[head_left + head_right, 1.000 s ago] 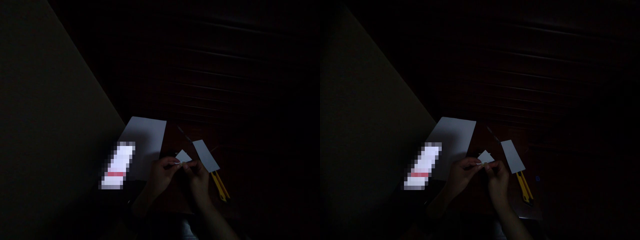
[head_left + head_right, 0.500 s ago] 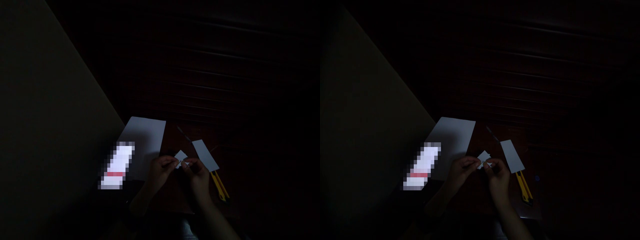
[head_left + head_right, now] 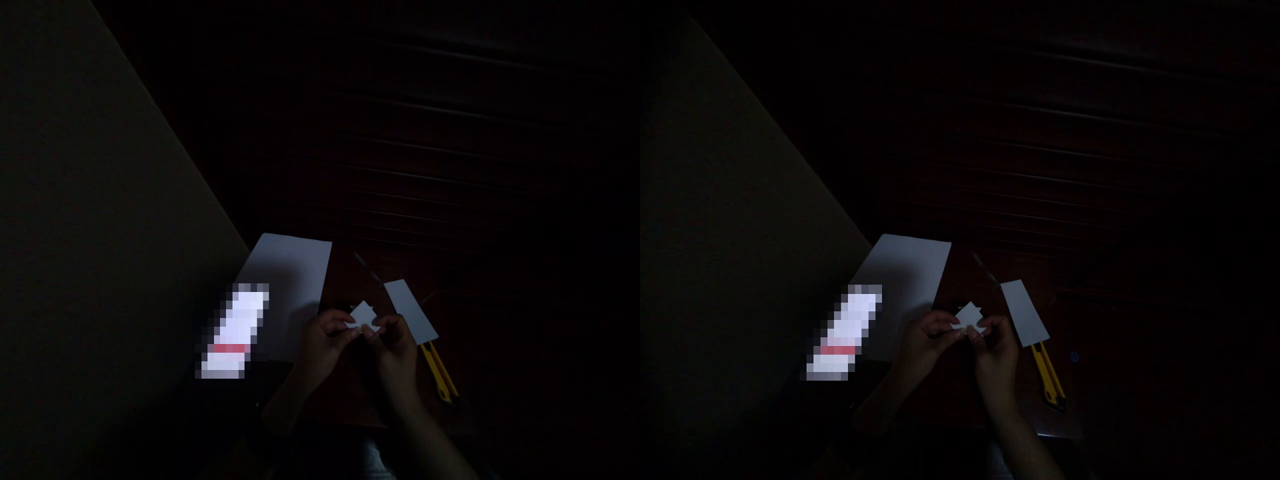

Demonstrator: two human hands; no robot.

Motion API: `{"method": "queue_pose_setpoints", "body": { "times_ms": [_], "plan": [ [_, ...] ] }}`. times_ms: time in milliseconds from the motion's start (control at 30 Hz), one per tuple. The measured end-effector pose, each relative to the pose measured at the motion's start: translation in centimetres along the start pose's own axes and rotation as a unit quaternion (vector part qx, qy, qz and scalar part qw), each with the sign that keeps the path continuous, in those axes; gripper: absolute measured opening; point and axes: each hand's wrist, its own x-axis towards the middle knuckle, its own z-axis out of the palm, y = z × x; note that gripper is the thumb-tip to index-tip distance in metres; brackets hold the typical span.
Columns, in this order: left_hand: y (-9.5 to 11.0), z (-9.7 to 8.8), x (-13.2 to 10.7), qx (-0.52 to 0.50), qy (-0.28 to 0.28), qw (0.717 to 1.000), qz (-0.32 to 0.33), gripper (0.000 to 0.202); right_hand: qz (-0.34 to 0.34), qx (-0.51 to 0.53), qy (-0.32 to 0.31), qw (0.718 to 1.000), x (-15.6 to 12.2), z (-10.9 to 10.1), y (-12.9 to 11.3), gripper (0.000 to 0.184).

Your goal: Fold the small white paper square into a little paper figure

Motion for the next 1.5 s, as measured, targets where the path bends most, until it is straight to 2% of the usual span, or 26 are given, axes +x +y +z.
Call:
{"method": "queue_pose_setpoints", "body": {
  "times_ms": [200,367,467,567,733,933,1067,1233,1500],
  "plan": [
    [-0.6,0.0,-0.1,-0.035,0.01,0.999,-0.007,0.024,0.014,0.014,0.002,1.0,0.3,0.1,0.2,0.021],
    [-0.7,-0.5,0.3,-0.036,-0.004,0.999,-0.013,0.031,0.071,0.049,-0.071,0.994,1.0,-0.7,0.8,0.025],
    [-0.4,-0.8,0.3,-0.027,-0.022,0.999,-0.028,0.04,0.079,0.053,-0.114,0.989,1.3,-1.2,0.8,0.028],
    [-0.1,-1.0,0.2,-0.013,-0.028,0.999,-0.029,0.047,0.071,0.043,-0.128,0.988,1.4,-1.5,0.6,0.027],
    [0.1,-0.7,0.0,0.007,-0.029,0.999,-0.013,0.041,0.062,-0.003,-0.158,0.986,1.5,-1.8,0.5,0.03],
    [-0.7,-0.2,-0.4,0.057,-0.023,0.998,0.017,0.035,0.047,0.011,-0.17,0.984,1.7,-1.7,0.7,0.048],
    [-0.7,-0.3,-0.6,0.08,-0.045,0.995,0.022,0.036,0.095,0.023,-0.187,0.978,1.8,-1.8,0.7,0.056],
    [-0.4,-0.7,-0.7,0.067,-0.071,0.995,0.008,0.036,0.163,0.037,-0.213,0.963,1.7,-2.0,0.3,0.045],
    [-0.3,-1.5,-0.3,-0.023,-0.132,0.99,-0.05,0.042,0.157,0.071,-0.229,0.958,1.9,-2.1,0.1,0.053]
  ]
}}
